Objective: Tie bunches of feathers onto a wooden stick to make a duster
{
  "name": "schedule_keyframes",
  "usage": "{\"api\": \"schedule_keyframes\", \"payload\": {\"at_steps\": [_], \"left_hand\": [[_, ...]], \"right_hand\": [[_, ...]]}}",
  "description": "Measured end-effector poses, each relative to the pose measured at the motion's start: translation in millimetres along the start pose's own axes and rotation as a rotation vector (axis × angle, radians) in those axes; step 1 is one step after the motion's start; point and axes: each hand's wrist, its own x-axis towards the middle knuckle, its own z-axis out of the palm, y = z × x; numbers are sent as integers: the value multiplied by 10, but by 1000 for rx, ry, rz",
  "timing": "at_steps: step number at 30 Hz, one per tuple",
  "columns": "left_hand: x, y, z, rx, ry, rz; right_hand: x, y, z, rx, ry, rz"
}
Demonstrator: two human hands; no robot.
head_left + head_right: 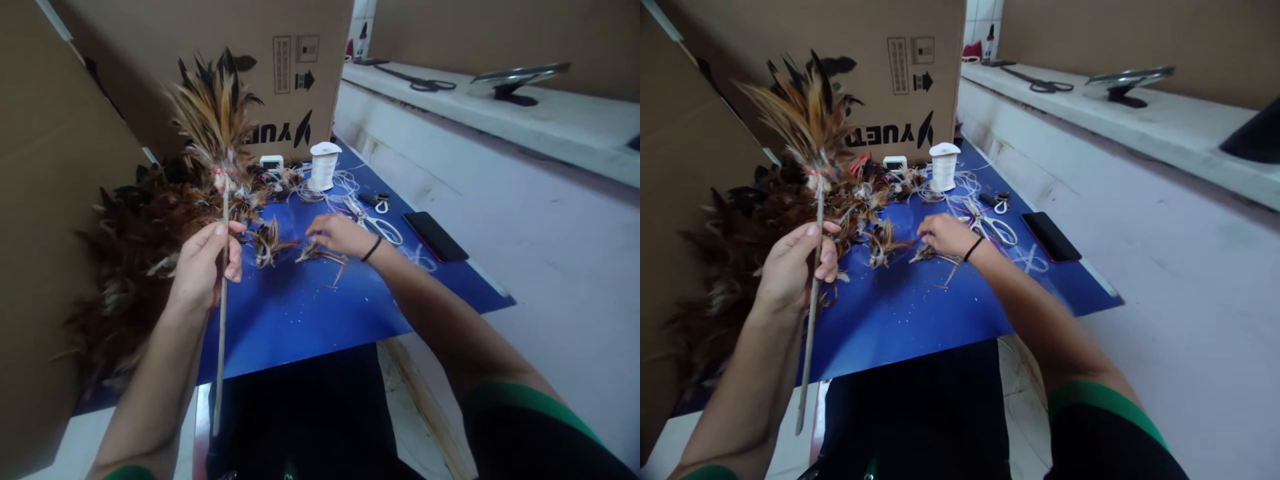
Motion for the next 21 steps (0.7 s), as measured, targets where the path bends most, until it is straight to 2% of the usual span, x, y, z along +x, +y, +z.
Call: {"api": "schedule_keyframes", "payload": {"at_steps": [3, 6, 8, 12, 18, 21], "left_hand": [[48, -115, 44, 4, -25, -60], [67, -200, 48, 5, -53, -103], [73, -240, 34, 4, -62, -121], [97, -278, 14, -13, -64, -154], [166, -252, 55, -54, -26, -194], [185, -238, 80, -43, -7, -209]], "right_hand": [[-116, -49, 250, -116, -93, -19], [-165, -85, 431, -171, -90, 15], [-185, -96, 462, -161, -72, 43], [-239, -114, 346, -2, -20, 73], [-301, -236, 55, 565, 121, 167], [-277, -336, -79, 756, 193, 144]]}}
